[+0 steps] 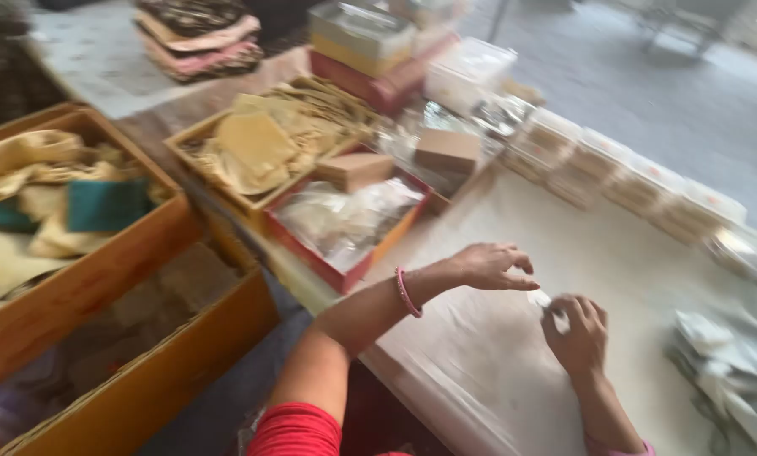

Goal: The person picks up jewelry items from boxes, wipes them with a white cloth, and places them into small plastic containers or cloth pouches. They then seal the containers and arrange them on the table.

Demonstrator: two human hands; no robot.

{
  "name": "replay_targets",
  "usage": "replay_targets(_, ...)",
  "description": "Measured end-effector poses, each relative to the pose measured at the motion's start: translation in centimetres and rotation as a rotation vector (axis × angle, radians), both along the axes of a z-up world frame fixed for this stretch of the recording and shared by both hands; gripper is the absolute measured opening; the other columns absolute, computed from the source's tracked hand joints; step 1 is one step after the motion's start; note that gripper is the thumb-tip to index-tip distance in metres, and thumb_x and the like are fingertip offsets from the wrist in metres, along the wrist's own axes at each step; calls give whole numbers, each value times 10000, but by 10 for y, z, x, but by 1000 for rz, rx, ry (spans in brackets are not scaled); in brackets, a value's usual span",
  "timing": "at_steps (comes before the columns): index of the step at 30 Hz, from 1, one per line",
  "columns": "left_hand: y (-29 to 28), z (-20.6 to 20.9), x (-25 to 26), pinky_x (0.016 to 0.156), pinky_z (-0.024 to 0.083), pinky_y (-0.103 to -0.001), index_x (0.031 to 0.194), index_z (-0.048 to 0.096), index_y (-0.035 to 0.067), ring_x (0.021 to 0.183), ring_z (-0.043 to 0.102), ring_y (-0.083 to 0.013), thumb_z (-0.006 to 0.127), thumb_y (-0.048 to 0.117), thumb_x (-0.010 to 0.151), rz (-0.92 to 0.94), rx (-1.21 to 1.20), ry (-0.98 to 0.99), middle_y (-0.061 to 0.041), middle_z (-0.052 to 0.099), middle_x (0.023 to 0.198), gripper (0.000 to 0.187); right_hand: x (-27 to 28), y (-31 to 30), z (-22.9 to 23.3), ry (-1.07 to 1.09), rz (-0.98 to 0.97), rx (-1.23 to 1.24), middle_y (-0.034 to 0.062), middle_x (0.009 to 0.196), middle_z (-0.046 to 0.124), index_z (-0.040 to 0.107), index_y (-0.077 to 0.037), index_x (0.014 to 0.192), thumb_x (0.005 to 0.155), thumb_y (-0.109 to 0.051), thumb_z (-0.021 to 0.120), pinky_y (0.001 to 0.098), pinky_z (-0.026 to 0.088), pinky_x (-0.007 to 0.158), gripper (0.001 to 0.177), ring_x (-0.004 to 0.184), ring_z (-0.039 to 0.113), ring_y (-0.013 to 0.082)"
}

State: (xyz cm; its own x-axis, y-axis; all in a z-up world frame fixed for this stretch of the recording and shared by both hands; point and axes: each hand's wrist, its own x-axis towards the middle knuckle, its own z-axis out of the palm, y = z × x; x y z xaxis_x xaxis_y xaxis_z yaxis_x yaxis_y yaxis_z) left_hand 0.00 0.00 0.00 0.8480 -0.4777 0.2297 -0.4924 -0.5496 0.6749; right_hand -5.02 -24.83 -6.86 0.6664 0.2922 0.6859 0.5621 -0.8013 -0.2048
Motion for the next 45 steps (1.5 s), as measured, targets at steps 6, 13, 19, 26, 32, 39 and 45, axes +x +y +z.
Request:
replay_targets(6,183,106,17,793,544,-453,968,774,124,909,695,-334,783,431,763,521,146,-700,-137,737,992,369,-4,8,1,36,10,-122,76,1098,705,689,-107,1230,813,-200,745,468,436,1112,430,1107,671,275)
replay_targets(13,399,100,-1,788,575,-417,1064,754,163,897,740,-261,793,250,830,968,310,-328,-73,776,992,252,-4,6,-4,172,-22,-195,31,1130,688,716,-181,1160,802,-239,735,445,453,1093,363,1161,656,274)
replay_targets(19,461,95,-49,786,581,-394,1033,775,149,864,752,-233,805,170,846,1133,238,-270,-61,788,917,191,8,-2,-20,220,-36,-167,32,1138,686,715,-188,1199,792,-250,747,442,491,1054,413,1147,665,257)
replay_targets(26,445,90,-11,796,587,-378,1014,785,159,882,758,-213,834,223,810,985,320,-222,-42,792,970,220,17,-6,-32,259,-25,-107,63,1182,675,711,-189,1203,769,-220,747,448,556,968,436,1168,647,299)
replay_targets(32,359,71,71,847,580,-407,1075,764,158,939,747,-253,785,226,855,760,327,-224,-74,776,1023,231,7,1,-15,284,-15,-76,59,1174,673,709,-191,1174,751,-203,745,438,546,961,425,1161,641,312)
replay_targets(39,334,24,155,874,584,-447,1067,757,110,1023,738,-299,624,71,933,793,544,-253,-119,761,1091,193,-2,7,1,336,-23,-65,59,1122,661,708,-176,1143,747,-178,752,433,546,933,399,1108,649,296)
replay_targets(45,324,40,148,840,596,-446,971,797,103,991,740,-322,668,178,927,862,591,-145,-154,756,1071,155,3,5,-4,346,-24,-55,55,1113,661,706,-176,1130,737,-166,757,427,549,927,396,1107,644,296)
